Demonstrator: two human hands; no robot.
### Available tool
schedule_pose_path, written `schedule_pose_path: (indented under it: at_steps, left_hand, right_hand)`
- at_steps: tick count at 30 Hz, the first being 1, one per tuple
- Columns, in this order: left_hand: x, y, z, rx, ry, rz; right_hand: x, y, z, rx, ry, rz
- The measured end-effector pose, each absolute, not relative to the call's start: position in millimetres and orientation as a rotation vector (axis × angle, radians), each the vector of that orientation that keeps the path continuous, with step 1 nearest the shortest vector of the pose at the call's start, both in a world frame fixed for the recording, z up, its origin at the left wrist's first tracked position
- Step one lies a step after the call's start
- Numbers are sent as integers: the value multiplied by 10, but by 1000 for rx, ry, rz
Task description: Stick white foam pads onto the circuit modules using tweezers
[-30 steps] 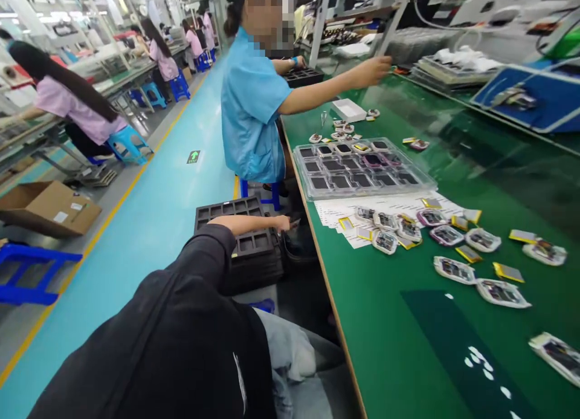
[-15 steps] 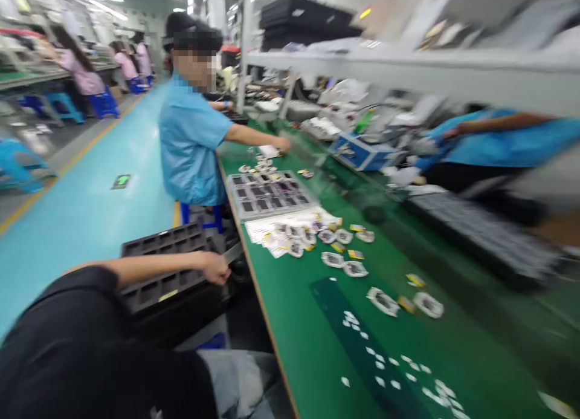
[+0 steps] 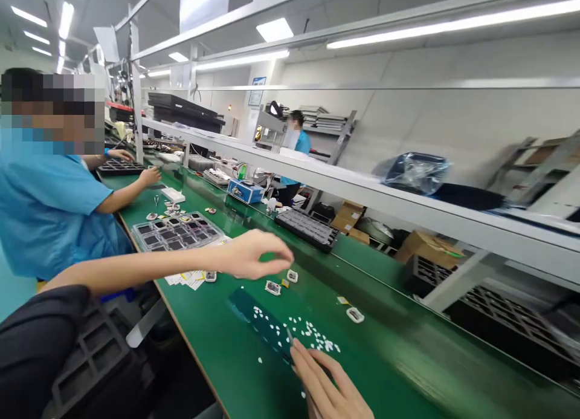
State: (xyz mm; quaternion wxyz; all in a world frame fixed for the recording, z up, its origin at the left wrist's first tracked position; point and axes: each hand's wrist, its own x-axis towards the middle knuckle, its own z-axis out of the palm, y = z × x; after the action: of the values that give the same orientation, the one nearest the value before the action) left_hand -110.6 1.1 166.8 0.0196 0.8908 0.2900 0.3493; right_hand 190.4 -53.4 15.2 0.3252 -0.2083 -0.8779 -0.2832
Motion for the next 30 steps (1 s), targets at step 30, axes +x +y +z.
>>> schedule_pose_path:
  at_steps: [30]
  left_hand:
    - [-2816,-398,332,2627,2151,-208]
  right_hand:
    - [1822,-604,129,-685,-2182,-595]
